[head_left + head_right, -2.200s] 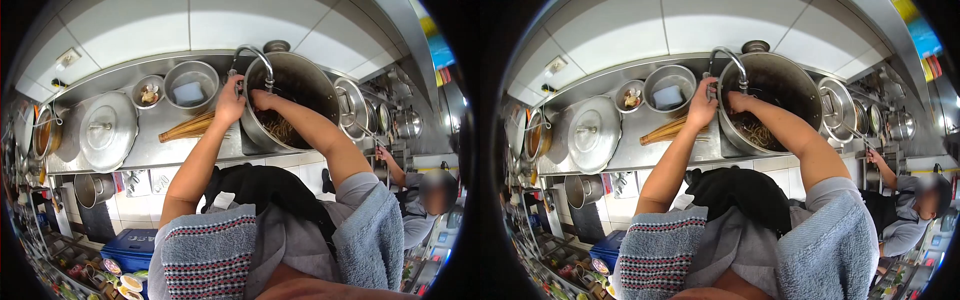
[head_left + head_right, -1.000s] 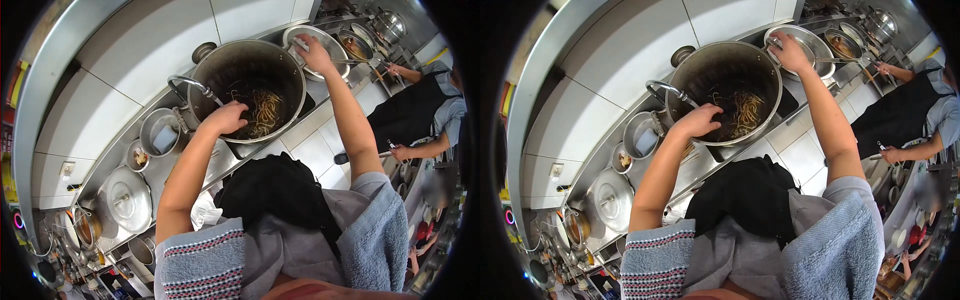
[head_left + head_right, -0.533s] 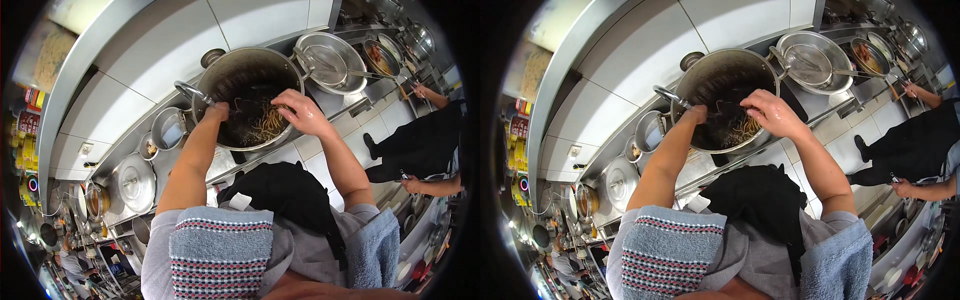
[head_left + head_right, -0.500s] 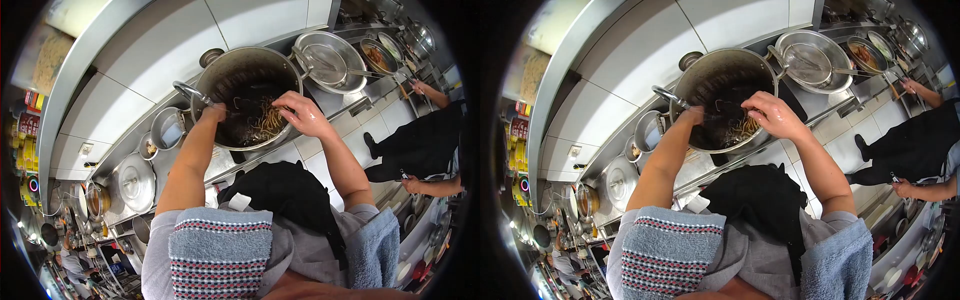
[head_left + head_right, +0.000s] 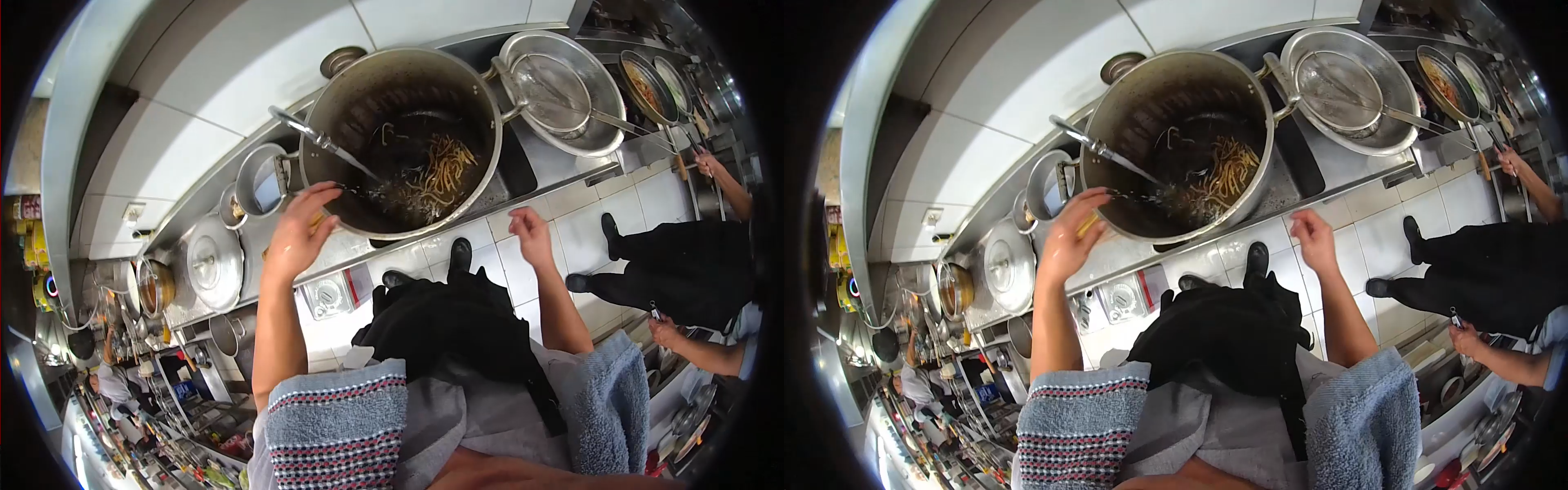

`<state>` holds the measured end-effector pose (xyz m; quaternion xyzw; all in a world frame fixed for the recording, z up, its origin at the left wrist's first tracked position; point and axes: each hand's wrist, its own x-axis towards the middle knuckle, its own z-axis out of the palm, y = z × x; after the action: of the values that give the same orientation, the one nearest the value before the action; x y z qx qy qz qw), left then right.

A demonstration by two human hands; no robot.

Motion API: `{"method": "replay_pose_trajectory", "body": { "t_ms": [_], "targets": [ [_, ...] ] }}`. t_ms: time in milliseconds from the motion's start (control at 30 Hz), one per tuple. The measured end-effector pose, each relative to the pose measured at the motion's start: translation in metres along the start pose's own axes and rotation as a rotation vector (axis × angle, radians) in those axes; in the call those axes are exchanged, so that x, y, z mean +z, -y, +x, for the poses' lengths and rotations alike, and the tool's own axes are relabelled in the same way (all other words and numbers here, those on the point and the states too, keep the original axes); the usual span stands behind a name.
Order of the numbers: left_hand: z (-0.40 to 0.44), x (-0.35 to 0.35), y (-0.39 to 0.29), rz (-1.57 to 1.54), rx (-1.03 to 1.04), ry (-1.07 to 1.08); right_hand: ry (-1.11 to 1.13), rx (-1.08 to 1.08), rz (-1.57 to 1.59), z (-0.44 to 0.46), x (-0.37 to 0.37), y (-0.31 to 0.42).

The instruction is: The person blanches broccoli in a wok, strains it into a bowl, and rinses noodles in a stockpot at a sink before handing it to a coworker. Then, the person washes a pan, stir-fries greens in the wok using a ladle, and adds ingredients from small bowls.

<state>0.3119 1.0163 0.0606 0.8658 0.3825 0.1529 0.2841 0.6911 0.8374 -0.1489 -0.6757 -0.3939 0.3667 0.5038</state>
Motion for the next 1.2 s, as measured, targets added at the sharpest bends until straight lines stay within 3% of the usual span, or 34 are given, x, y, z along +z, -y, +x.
{"method": "replay_pose_trajectory", "body": {
  "t_ms": [67, 133, 167, 233, 300, 333, 400, 467, 500, 567, 600, 733, 833, 900, 967, 1067, 1200],
  "targets": [
    [-0.03, -0.002, -0.003, -0.028, -0.039, -0.135, 0.212, 0.021, -0.018, -0.012, 0.007, -0.011],
    [-0.075, -0.008, 0.009, -0.125, -0.203, -0.34, 0.336, -0.007, -0.111, -0.033, 0.019, -0.028],
    [-0.109, 0.002, 0.057, -0.142, -0.292, -0.358, 0.441, -0.03, -0.197, -0.04, 0.026, -0.042],
    [-0.161, 0.029, 0.111, 0.213, -0.435, -0.15, 0.524, 0.175, -0.262, -0.048, 0.01, -0.097],
    [-0.222, 0.03, 0.121, 0.028, -0.688, 0.213, 0.345, 0.665, -0.206, -0.081, -0.002, -0.154],
    [-0.262, 0.038, 0.136, -0.173, -0.68, 0.199, 0.127, 0.813, 0.018, -0.115, -0.012, -0.206],
    [-0.312, 0.087, 0.165, -0.322, -0.605, 0.116, 0.041, 1.036, -0.111, -0.156, -0.044, -0.219],
    [-0.37, 0.14, 0.201, -0.239, -0.613, 0.142, 0.047, 1.145, -0.224, -0.206, -0.051, -0.199],
    [-0.422, 0.173, 0.228, -0.267, -0.644, 0.168, 0.027, 1.143, -0.218, -0.232, -0.033, -0.179],
    [-0.513, 0.207, 0.226, -0.448, -0.841, 0.325, 0.26, 1.019, -0.437, -0.303, -0.017, -0.152],
    [-0.551, 0.241, 0.251, -0.366, -0.688, 0.419, 0.315, 1.013, -0.441, -0.316, -0.007, -0.14],
    [-0.663, 0.342, 0.309, -0.212, -0.575, 0.546, 0.465, 0.954, -0.466, -0.287, 0.036, -0.089],
    [-0.678, 0.329, 0.293, 0.148, -0.144, 0.574, 0.488, 0.833, -0.457, -0.257, 0.053, -0.07],
    [-0.702, 0.343, 0.316, -0.33, -0.765, 0.41, 0.409, 0.701, -0.432, -0.24, 0.064, -0.049],
    [-0.692, 0.321, 0.304, -0.71, -1.132, 0.132, 0.386, 0.644, -0.464, -0.232, 0.076, -0.023],
    [-0.643, 0.268, 0.266, -0.97, -1.379, -0.156, 0.39, 0.622, -0.506, -0.229, 0.081, -0.01],
    [-0.649, 0.241, 0.252, -0.984, -1.352, -0.233, 0.47, 0.669, -0.53, -0.267, 0.105, -0.016]
  ]
}}
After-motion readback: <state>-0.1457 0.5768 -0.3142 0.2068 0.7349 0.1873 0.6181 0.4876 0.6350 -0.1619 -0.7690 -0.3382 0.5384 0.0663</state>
